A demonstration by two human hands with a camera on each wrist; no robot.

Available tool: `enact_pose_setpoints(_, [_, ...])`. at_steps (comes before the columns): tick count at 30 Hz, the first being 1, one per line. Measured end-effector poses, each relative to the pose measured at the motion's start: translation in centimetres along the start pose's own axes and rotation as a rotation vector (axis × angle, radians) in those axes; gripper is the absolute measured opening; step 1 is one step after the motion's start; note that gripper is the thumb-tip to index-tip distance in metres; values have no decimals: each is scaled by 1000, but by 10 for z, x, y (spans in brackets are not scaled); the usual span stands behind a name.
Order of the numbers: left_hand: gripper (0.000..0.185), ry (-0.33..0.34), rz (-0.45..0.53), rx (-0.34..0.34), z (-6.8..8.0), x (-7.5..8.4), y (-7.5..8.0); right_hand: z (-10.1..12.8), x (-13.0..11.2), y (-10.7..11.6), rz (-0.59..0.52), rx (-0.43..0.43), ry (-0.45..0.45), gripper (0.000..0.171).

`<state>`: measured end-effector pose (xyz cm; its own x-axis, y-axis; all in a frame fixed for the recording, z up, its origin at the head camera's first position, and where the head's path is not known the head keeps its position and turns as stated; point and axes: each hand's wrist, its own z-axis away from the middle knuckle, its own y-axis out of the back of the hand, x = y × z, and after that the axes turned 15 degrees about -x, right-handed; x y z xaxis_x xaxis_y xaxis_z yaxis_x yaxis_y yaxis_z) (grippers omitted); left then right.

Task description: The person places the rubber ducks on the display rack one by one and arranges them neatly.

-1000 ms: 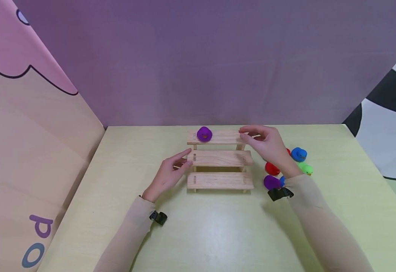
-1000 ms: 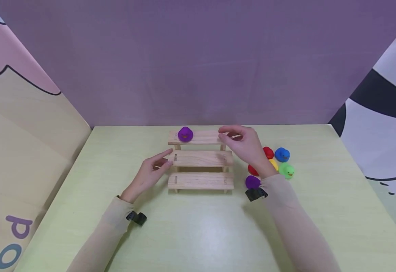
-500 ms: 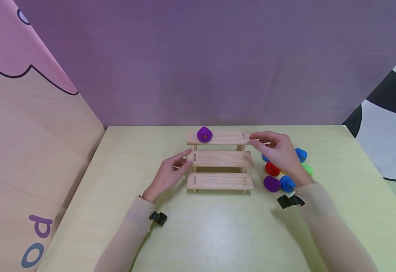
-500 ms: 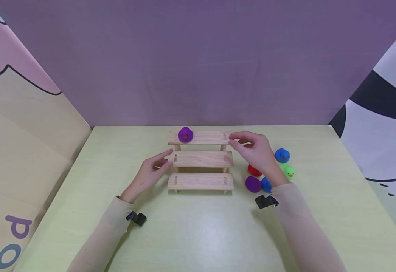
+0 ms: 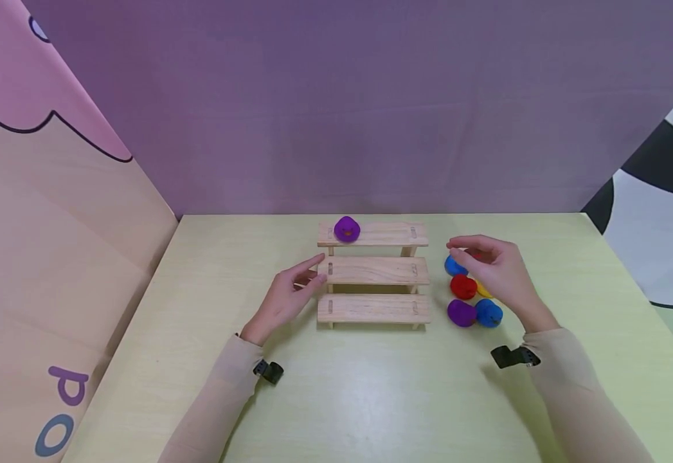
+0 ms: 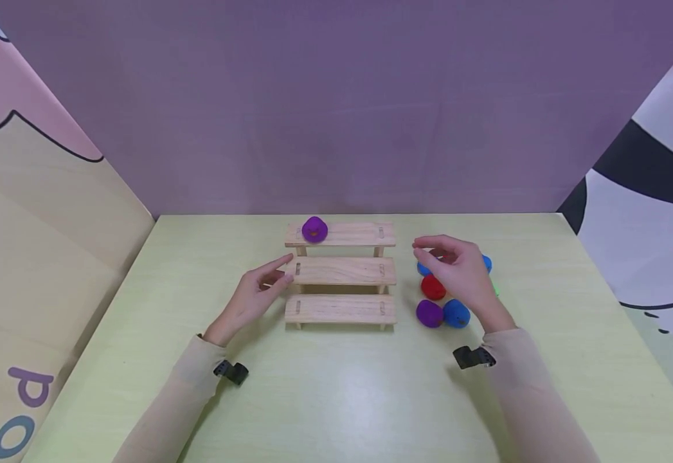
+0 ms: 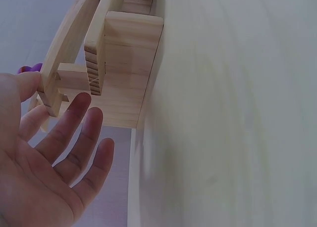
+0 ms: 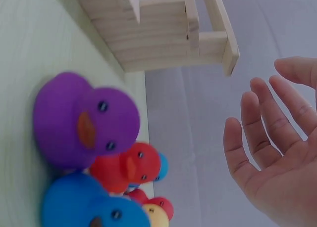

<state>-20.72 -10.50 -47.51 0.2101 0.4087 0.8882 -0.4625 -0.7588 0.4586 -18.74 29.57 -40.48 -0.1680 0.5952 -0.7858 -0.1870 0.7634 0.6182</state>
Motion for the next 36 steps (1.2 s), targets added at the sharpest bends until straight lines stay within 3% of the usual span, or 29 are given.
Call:
enact_pose_setpoints(14, [49,-6,9,1,-2,0,-3,25,32,11,-21,9,-43,40])
enact_pose_setpoints(23, [49,-9,9,-6,-5,1,-4,46,64,18,1,30,-117,44])
enact_pose_setpoints(36, [50,-7,7,-11,-5,0,-4,68,88,37,-16,69,-205,51])
